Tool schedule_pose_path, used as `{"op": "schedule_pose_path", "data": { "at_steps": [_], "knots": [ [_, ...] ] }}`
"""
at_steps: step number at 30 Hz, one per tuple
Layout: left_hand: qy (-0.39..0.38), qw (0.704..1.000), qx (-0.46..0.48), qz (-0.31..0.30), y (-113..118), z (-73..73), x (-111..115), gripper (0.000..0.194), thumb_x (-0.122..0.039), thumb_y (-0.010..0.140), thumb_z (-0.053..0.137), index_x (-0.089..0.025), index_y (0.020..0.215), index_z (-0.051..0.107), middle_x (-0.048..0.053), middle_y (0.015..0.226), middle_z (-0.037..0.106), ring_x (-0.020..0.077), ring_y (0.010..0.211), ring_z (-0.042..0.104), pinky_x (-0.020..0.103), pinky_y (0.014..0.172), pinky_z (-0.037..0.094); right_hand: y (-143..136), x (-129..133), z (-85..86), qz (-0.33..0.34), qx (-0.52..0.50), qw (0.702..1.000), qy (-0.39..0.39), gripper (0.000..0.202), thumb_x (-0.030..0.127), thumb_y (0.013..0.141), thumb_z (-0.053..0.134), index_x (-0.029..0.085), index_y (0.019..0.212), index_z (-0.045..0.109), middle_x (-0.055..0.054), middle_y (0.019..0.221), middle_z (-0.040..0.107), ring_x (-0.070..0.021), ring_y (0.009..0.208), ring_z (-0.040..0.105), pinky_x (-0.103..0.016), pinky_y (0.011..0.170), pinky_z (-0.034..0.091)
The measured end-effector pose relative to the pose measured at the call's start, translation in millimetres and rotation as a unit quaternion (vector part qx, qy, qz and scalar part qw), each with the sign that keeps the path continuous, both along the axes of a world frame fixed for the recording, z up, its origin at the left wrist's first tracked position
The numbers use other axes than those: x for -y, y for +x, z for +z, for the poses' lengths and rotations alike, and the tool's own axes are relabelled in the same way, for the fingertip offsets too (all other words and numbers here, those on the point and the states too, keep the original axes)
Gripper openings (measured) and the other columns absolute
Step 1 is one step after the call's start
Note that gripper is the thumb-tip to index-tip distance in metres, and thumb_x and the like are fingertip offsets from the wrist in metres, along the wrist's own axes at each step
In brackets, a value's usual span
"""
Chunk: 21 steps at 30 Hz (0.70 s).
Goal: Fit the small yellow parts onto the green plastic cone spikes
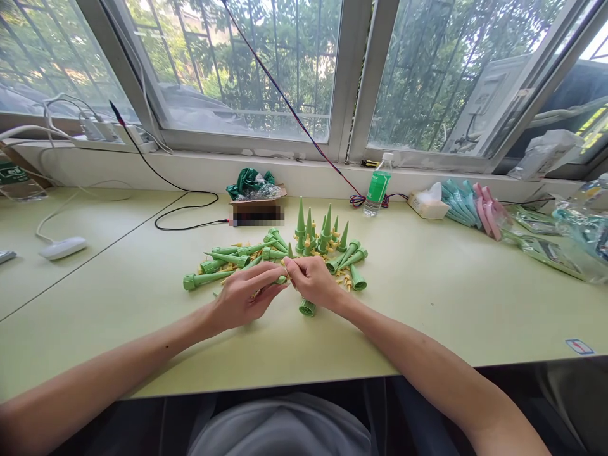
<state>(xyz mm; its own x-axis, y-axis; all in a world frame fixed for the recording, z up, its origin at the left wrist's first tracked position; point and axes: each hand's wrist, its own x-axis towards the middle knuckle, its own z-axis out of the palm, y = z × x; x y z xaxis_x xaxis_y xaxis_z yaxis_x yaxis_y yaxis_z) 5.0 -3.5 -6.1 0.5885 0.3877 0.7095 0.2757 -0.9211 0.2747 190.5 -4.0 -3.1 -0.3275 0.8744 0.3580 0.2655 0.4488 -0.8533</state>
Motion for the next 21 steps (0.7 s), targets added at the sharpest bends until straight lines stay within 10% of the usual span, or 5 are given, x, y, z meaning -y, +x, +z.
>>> {"op": "schedule_pose_path", "data": {
  "at_steps": [13,21],
  "knots": [
    [-0.377,0.905,0.191,0.053,7,16.2,-4,0.022,-0.039,0.089,0.064,-0.018,0.09,0.059,-0.005,0.057,0.05,0.0038,0.037,0.04,0.016,0.034,0.031,3,-2,-1.7,-0.052,0.042,0.992,0.111,0.025,0.041,0.097,0.051,0.017,0.101,0.057,0.003,0.066,0.054,-0.0098,0.052,0.045,-0.022,0.052,0.036],
    [-0.417,0.886,0.197,0.055,8,19.1,-2,0.026,-0.043,0.087,0.066,-0.017,0.09,0.059,-0.006,0.059,0.049,0.004,0.035,0.041,0.017,0.03,0.031,5,-5,-4.7,-0.033,0.08,0.979,0.184,0.018,0.029,0.098,0.049,0.017,0.094,0.062,0.0,0.07,0.06,-0.0116,0.059,0.05,-0.023,0.06,0.04]
  ]
}}
